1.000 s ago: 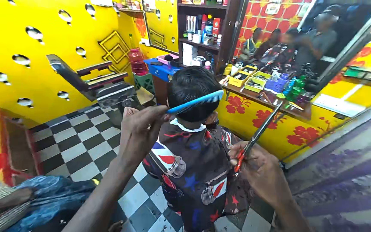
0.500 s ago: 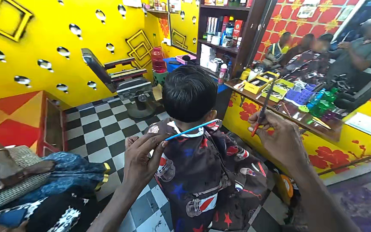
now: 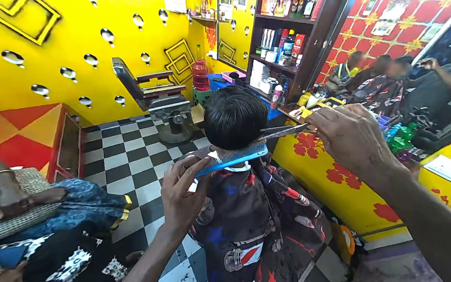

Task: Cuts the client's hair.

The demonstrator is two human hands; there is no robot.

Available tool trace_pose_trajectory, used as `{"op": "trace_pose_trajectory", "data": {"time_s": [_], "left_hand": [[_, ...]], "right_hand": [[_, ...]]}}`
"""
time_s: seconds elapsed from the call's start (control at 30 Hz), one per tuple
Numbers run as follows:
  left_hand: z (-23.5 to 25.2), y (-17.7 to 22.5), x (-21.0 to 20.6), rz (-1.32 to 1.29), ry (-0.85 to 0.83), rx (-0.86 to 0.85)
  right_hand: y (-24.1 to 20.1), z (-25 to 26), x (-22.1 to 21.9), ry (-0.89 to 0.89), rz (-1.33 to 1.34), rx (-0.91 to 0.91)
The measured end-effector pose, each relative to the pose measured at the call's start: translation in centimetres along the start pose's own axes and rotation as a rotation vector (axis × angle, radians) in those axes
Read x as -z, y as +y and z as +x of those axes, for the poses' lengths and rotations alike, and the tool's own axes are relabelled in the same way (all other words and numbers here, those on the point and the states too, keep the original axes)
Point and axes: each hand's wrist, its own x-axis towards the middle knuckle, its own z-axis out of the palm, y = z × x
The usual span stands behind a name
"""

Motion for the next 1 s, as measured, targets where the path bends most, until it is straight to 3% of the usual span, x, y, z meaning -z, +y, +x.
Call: {"op": "trace_pose_trajectory", "data": {"time_s": [0.17,0.43,0.77,1.0], "left_hand": [[0.9,0.0,-0.1,0.035,0.063,-0.025],[1.9,-0.2,-0.4,0.14,0.168,-0.133],[1.9,-0.2,-0.4,0.164,0.201,-0.175],[1.9,-0.3,0.0,0.165,0.195,-0.171]], "right_hand": [[-0.9,1.7,1.1,-0.073,-0.205,0.081],[-1.9,3.3,0.5,-0.173,-0.307,0.13],[-3.7,2.8,1.3,-0.184,-0.296,0.21],[-4.6,3.1,1.5,-0.142,-0.332,0.132]]}}
